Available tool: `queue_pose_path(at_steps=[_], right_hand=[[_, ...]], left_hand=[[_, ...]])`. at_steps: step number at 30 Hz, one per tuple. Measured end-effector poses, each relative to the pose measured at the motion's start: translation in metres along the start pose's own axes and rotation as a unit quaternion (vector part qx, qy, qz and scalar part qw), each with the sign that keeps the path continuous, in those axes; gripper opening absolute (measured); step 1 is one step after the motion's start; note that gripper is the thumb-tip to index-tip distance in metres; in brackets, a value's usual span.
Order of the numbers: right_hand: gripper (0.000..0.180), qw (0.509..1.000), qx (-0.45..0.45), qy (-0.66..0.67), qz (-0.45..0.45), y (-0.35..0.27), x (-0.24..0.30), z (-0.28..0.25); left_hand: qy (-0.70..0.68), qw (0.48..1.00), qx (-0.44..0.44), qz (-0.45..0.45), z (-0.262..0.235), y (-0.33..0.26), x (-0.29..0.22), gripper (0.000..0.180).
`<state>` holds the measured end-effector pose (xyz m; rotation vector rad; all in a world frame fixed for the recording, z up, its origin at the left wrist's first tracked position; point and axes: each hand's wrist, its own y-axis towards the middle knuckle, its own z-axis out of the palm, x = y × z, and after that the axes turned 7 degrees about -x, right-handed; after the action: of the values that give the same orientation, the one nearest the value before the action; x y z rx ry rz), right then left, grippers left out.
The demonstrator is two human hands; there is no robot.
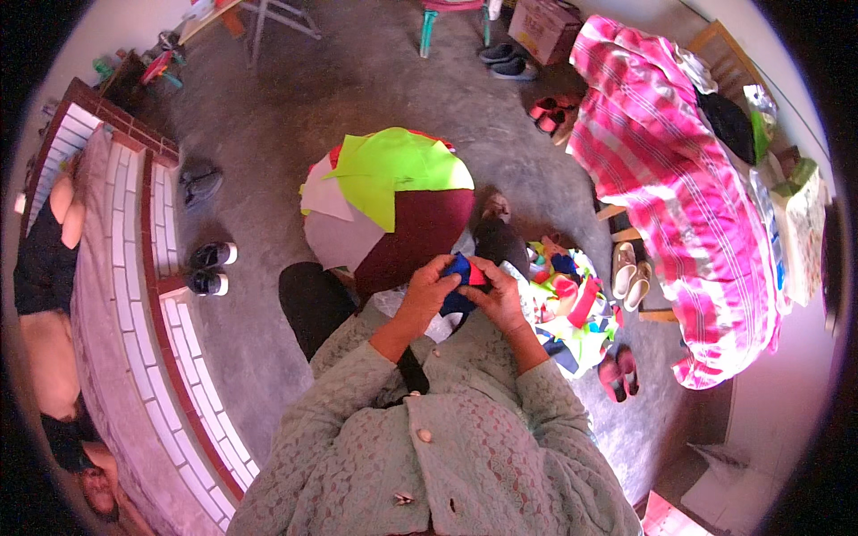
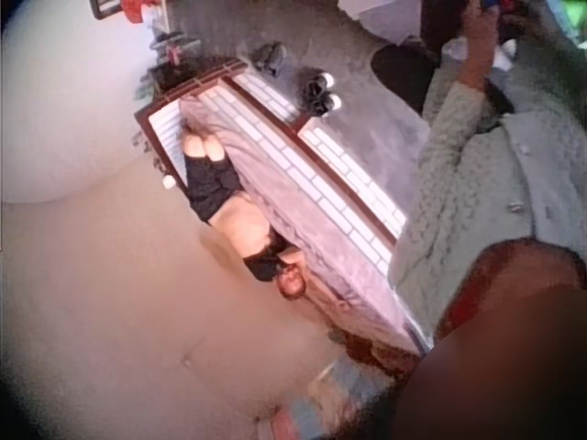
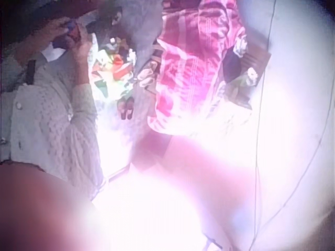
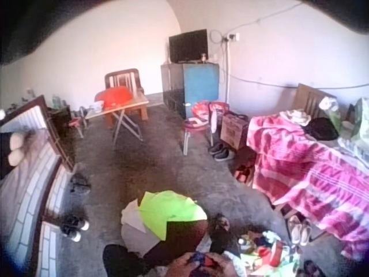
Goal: The person sits on the floor and assembles a multi-colored paper craft by folding and attaching individual colored paper pieces to a growing structure. They repeatedly pick up pieces from a pile, fold them, and attach them to the craft held in their lap.
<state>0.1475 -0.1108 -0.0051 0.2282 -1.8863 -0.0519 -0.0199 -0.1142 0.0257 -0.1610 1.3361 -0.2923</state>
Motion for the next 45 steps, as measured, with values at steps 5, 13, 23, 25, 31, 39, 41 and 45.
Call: queue_pose_path(at_steps=[5, 13, 23, 25, 31, 39, 41, 45], right_hand=[[0.035, 0.999, -0.033, -0.026, 0.018, -0.005, -0.005, -0.010], [0.026, 0.966, -0.153, 0.191, 0.087, 0.002, -0.013, -0.014], [0.025, 0.960, -0.187, 0.195, 0.072, 0.006, -0.005, -0.014], [0.026, 0.956, -0.193, 0.206, 0.081, 0.008, 0.002, -0.011], [0.025, 0.962, -0.197, 0.173, 0.077, 0.006, -0.001, -0.015], [0.020, 0.950, -0.192, 0.225, 0.100, 0.006, 0.008, -0.013], [0.019, 0.944, -0.194, 0.243, 0.114, 0.006, 0.009, -0.012], [0.019, 0.951, -0.178, 0.234, 0.096, 0.003, -0.006, -0.016]], left_hand=[[0.179, 0.971, -0.051, 0.152, 0.001, 0.019, 0.052, 0.031], [-0.035, 0.996, -0.034, 0.071, -0.045, 0.021, -0.023, 0.034], [-0.118, 0.976, -0.057, 0.173, -0.107, 0.077, -0.169, 0.040], [-0.175, 0.964, -0.059, 0.189, -0.125, 0.094, -0.172, 0.038], [0.173, 0.956, -0.230, 0.057, -0.194, 0.142, -0.104, 0.044], [0.235, 0.920, -0.296, 0.102, -0.237, 0.158, -0.061, 0.044], [0.285, 0.895, -0.331, 0.085, -0.236, 0.155, -0.065, 0.043], [0.490, 0.765, -0.387, 0.157, -0.217, 0.137, -0.073, 0.040]])
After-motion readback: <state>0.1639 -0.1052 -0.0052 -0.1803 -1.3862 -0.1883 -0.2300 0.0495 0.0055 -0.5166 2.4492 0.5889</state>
